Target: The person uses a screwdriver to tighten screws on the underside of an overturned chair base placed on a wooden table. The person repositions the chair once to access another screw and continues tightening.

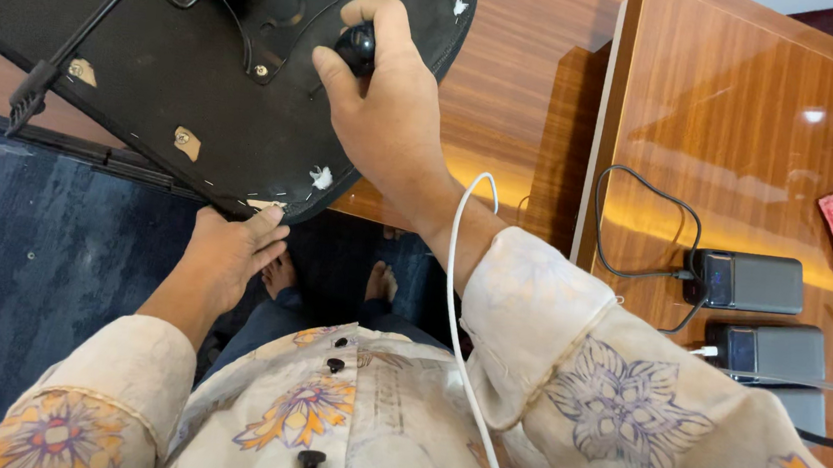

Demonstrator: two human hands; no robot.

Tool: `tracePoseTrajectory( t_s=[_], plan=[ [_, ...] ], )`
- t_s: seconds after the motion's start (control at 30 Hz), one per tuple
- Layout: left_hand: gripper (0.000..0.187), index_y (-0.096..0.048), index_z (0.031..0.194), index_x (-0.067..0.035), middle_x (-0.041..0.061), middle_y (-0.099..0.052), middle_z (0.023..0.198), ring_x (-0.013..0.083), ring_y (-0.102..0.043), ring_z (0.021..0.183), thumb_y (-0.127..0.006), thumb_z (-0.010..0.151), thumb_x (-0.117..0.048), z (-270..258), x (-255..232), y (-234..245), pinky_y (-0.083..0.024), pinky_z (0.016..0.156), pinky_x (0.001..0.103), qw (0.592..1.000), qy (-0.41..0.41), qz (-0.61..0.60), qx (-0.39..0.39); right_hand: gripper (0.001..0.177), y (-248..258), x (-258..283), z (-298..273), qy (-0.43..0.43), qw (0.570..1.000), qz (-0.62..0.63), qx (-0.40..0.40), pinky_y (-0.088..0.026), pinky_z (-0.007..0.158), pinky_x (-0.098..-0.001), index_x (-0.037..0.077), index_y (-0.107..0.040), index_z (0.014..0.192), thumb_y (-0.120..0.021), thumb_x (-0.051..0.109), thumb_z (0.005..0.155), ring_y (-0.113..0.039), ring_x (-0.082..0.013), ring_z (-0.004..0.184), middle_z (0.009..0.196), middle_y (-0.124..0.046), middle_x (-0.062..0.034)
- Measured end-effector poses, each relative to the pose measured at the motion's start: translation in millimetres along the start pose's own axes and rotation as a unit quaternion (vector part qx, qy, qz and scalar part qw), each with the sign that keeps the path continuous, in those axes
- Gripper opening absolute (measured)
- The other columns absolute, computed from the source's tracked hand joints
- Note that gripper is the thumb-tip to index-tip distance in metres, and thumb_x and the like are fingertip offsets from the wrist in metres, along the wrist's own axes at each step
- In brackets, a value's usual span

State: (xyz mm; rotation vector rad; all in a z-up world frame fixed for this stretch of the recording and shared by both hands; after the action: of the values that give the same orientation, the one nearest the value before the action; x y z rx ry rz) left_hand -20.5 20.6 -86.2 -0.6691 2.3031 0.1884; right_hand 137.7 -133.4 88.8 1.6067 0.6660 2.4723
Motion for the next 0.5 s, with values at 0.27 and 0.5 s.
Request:
tracePoseTrajectory(
  t_s=[0.27, 0.5],
  plan=[
    [0.034, -0.048, 0.116, 0.003, 0.015, -0.063, 0.119, 0.0227, -0.07, 0.102, -0.068, 0.088, 0.006, 5.5, 0.0, 3.1, -0.06, 0.086, 0.032, 0.994, -0.044, -0.066, -0.08, 0.033, 0.0, -4.7, -3.5, -0.037, 0.999, 0.01, 0.001, -0.058, 0.069, -0.0298, 0.011, -0.055, 0.12, -0.076, 0.019, 0.096, -0.072, -0.0136, 0.074, 0.087, -0.071, -0.0032],
    [0.032, -0.052, 0.117, 0.003, 0.014, -0.065, 0.117, 0.0233, -0.073, 0.098, -0.065, 0.088, 0.01, 3.8, -7.4, -1.0, -0.061, 0.08, 0.031, 0.991, -0.05, -0.052, -0.113, 0.035, 2.2, -3.2, -4.8, -0.04, 0.999, 0.023, -0.017, -0.06, 0.072, -0.0299, 0.012, -0.056, 0.121, -0.078, 0.019, 0.094, -0.074, -0.0144, 0.078, 0.092, -0.072, -0.0024]
  ],
)
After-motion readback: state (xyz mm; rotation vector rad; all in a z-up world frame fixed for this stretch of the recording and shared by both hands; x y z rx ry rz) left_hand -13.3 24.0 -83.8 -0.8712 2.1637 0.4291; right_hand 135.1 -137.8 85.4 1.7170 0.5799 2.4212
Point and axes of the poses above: each hand's wrist, its own z-axis towards the middle knuckle, its own y-axis out of the back of the hand, x = y × z, the point moved 7 cm from there along z, towards the middle knuckle
